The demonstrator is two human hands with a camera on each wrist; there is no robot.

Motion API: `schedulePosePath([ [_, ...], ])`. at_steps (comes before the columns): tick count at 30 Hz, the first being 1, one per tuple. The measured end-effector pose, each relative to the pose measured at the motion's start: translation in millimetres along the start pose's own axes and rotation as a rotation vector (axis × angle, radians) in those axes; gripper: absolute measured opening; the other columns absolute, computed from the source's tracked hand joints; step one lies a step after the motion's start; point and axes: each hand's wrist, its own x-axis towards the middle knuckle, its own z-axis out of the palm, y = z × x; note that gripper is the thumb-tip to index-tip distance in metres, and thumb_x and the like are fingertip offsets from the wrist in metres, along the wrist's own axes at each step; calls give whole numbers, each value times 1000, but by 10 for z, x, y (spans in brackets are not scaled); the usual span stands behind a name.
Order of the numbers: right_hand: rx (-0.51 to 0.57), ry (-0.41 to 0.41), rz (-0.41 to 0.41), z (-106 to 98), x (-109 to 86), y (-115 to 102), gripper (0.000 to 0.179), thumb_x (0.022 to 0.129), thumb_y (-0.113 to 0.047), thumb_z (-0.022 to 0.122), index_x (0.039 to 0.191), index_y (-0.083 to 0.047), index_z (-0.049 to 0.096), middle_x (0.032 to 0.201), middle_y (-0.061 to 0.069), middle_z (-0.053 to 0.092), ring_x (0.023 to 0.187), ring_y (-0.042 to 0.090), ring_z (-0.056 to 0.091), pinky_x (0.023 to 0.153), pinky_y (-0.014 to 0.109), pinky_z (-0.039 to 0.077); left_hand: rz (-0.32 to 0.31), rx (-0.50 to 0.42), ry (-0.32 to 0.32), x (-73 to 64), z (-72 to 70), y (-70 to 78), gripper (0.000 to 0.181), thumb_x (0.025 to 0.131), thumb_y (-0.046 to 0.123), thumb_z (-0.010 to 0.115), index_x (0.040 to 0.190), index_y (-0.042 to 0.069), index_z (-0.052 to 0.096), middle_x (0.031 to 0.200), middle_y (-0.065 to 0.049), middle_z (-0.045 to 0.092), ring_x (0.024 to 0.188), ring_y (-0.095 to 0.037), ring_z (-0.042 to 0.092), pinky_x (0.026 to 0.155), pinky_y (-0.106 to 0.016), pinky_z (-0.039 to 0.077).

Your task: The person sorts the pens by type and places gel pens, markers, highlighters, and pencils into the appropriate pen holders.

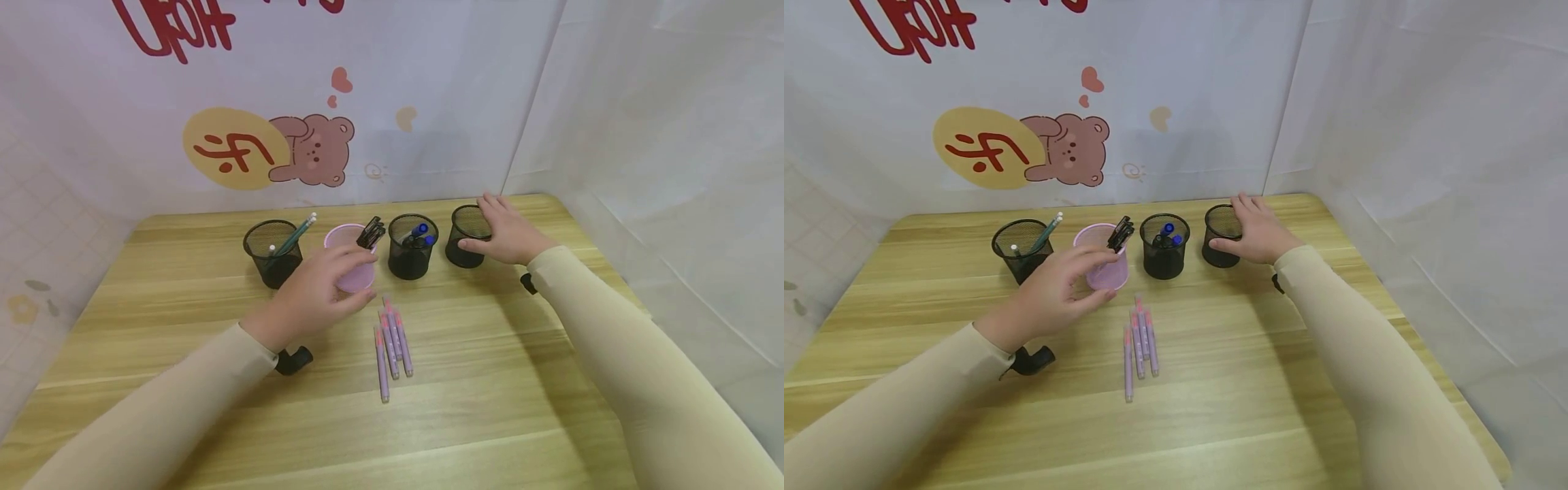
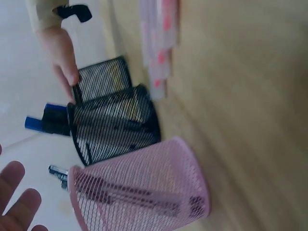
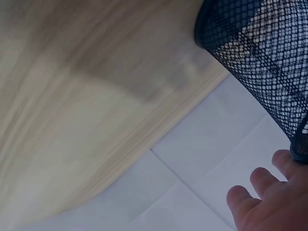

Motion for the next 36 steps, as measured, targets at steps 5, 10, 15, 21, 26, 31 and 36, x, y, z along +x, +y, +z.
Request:
schedulePosePath([
  [5,-9,2,1,40,20,27,116,94,-76,58,168,1,10,176,24,8,162,47,5,130,63,12,-38,67,-71,-124,86,76,55,98,46,71,142,15,65,145,-4,65,136,-30,59,115,-55,45],
  [10,-8,-5,7,41,33,13,116,95,-76,55,168,0,7,176,24,8,162,47,4,131,62,11,-139,146,-167,-220,212,114,65,96,56,70,147,16,61,149,-6,62,138,-33,57,118,-56,43],
  [15,-2,-15,22,32,31,1,115,96,-77,54,168,-1,5,176,24,8,162,47,3,131,62,11,-220,194,-264,-269,315,147,76,96,61,68,153,13,55,157,-11,55,144,-38,52,121,-61,36],
  [21,4,-3,29,29,31,-8,114,96,-76,55,168,-1,8,176,23,10,162,47,6,131,63,12,-284,242,-331,-280,393,183,78,96,65,64,151,11,56,155,-11,56,143,-38,53,120,-58,39],
  [26,7,-1,33,37,30,-10,114,96,-76,55,168,-2,7,176,22,10,162,46,8,131,62,12,-308,285,-387,-297,448,209,75,93,69,65,140,9,66,143,-11,64,134,-35,60,115,-56,43],
  [31,7,-5,36,48,28,-15,116,94,-78,54,169,-3,7,176,22,11,163,45,8,131,62,12,-323,301,-444,-303,501,231,77,90,72,67,136,10,69,143,-10,65,132,-34,61,113,-56,45],
  [36,15,-8,40,54,13,-18,115,95,-77,55,168,-1,8,176,23,10,162,46,9,131,62,13,-327,316,-473,-304,543,261,85,86,78,66,137,10,69,143,-9,64,130,-34,61,112,-56,44],
])
